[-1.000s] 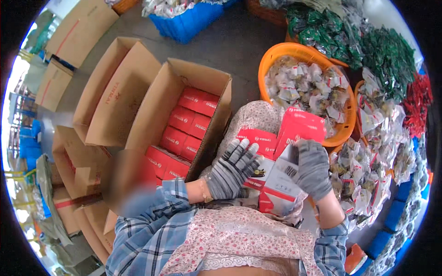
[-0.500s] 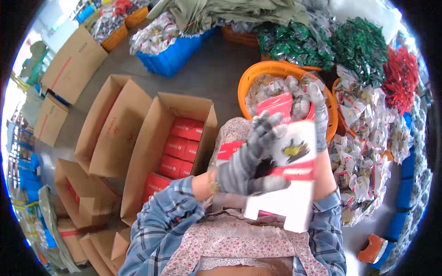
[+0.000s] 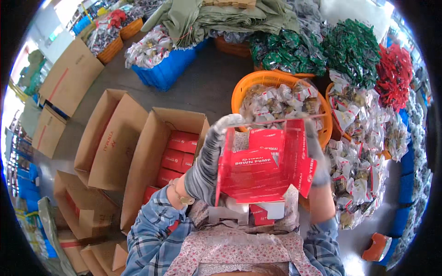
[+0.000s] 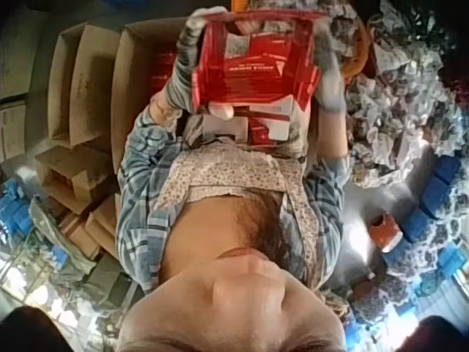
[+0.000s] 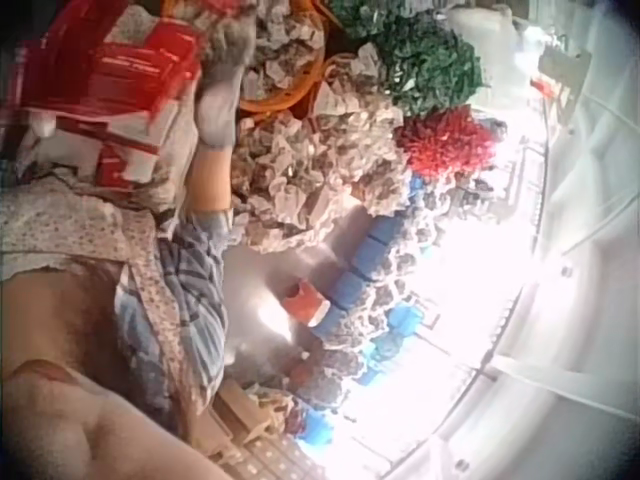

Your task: Packing small bagged hardware items into red product boxes and then placing the finished boxes into larger shipping cartons.

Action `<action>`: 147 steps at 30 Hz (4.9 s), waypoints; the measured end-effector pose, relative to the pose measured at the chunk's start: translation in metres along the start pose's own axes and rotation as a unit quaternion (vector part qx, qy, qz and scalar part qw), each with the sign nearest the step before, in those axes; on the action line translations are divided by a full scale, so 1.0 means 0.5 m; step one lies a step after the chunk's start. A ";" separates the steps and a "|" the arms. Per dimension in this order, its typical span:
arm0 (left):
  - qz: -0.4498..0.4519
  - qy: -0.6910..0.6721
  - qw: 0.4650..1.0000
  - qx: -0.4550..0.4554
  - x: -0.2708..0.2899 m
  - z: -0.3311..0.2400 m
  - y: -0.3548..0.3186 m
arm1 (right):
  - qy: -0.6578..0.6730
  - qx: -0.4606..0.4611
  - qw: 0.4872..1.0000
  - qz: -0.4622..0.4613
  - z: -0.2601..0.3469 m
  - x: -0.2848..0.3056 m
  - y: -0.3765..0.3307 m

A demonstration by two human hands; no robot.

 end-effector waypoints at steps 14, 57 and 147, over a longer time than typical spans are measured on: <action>0.060 0.296 0.928 -0.219 0.025 -0.014 -0.072 | -0.343 0.365 0.853 0.150 0.184 -0.019 -0.119; -0.149 0.156 0.975 0.051 0.043 0.124 -0.083 | -0.129 0.316 0.939 0.037 0.060 -0.075 -0.079; -0.079 0.205 0.976 -0.014 0.074 0.141 -0.118 | -0.622 0.155 0.724 0.255 0.074 -0.221 -0.057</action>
Point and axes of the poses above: each hand's wrist, its own y-axis towards the middle knuckle, its own x-axis out of the back of the hand, z = x × y, the point moved 7 cm from there along y, towards the middle knuckle, and after that the axes turned 3 degrees about -y, right-handed, at the moved point
